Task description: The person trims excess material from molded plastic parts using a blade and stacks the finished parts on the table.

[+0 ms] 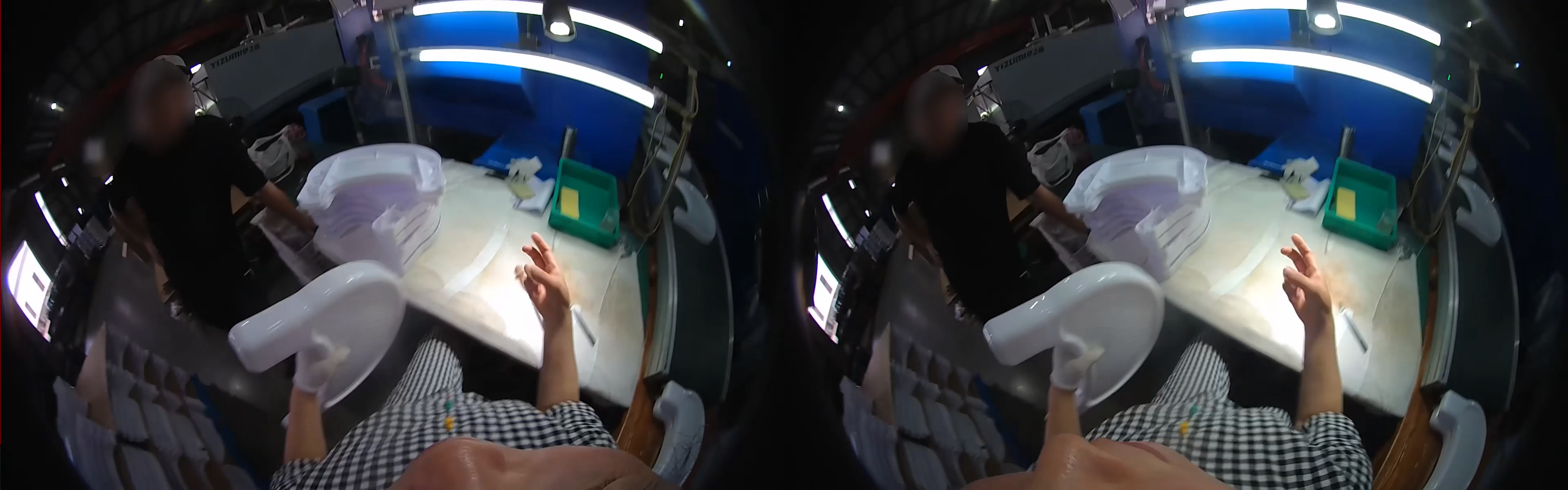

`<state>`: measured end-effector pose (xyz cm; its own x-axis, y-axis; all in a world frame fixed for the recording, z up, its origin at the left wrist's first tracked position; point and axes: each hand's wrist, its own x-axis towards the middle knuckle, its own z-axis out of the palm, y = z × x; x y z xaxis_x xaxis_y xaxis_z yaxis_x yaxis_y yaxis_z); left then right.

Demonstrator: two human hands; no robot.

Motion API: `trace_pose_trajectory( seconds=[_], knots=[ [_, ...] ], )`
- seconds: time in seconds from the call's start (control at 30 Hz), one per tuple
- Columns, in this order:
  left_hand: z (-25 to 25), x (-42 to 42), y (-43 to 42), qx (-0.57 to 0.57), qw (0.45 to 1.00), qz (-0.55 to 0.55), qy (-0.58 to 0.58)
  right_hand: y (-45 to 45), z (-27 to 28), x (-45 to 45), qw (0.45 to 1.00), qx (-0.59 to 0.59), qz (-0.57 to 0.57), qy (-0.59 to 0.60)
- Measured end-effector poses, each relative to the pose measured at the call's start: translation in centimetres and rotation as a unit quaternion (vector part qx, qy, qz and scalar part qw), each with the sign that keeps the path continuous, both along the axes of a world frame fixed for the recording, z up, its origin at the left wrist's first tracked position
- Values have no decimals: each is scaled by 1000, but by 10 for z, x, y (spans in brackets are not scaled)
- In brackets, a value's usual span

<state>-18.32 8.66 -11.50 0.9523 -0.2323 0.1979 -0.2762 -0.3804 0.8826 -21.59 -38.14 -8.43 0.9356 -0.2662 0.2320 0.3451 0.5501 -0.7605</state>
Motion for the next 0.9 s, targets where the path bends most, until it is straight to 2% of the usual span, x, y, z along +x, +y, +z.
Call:
trace_pose_trajectory(
  seconds=[0.03, 0.07, 0.1, 0.13, 0.17, 0.23, 0.27, 0.3, 0.33, 0.37, 0.4, 0.43, 0.47, 0.5, 0.57, 0.6, 0.67, 0.7, 0.73, 0.77, 0.8, 0.87, 0.9],
  knots=[
    [-10, 4, 21, 141, 988, 11, -68, -3, 24, 9, 996, -17, 7, -87],
    [7, -1, 2, 65, 992, 20, -103, 0, 58, 15, 984, -47, 9, -174],
    [23, -5, -18, -6, 990, 23, -141, 16, 98, 18, 948, -57, -20, -314],
    [33, -11, -30, -146, 983, 29, -110, 26, 128, 21, 896, -60, -32, -438],
    [44, -18, -42, -286, 953, 33, -90, 14, 145, 31, 905, -77, -28, -418],
    [20, -16, -3, -29, 998, 52, -32, 9, 162, 69, 934, -70, -45, -347],
    [19, -14, -8, -11, 996, 44, -77, 17, 158, 77, 936, -66, -14, -346],
    [20, -15, -12, 18, 992, 46, -117, 26, 146, 76, 894, -164, 39, -415],
    [8, -5, -11, 235, 968, 39, -82, 32, 121, 77, 915, -198, -2, -352],
    [0, -23, -2, 368, 929, 31, -28, 37, 99, 80, 929, -233, -35, -286],
    [-8, -40, 7, 498, 867, 2, 18, 35, 77, 84, 958, -229, -149, -92],
    [-5, -34, -3, 320, 946, 42, -14, 6, 26, 90, 947, -281, -154, 2],
    [-8, -21, -16, 115, 990, 64, -58, -19, -32, 86, 921, -342, -160, 93],
    [-14, -14, -24, 19, 997, 60, -55, -22, -53, 70, 923, -309, -171, 155],
    [-12, -16, -29, 67, 997, 34, -23, -22, -106, 53, 893, -314, -296, 127],
    [-10, -3, -34, 101, 995, 7, -8, -20, -111, 38, 864, -352, -293, 211],
    [-12, -1, -48, 83, 996, -19, -33, -18, -131, 20, 910, -278, -220, 216],
    [-15, 0, -52, 67, 996, -29, -45, -4, -116, 15, 911, -279, -180, 244],
    [-20, -1, -54, 52, 997, -36, -51, 6, -110, 15, 919, -290, -144, 223],
    [-24, 2, -55, 123, 990, -31, -55, 15, -92, 13, 924, -319, -97, 188],
    [-23, 2, -59, 66, 997, -32, -22, 25, -67, 9, 940, -299, -52, 159],
    [-31, 11, -57, 174, 974, -45, 135, 38, -6, 0, 959, -260, -11, 110],
    [-34, 5, -56, 103, 987, -18, 119, 36, 18, -7, 946, -317, -2, 59]
  ],
)
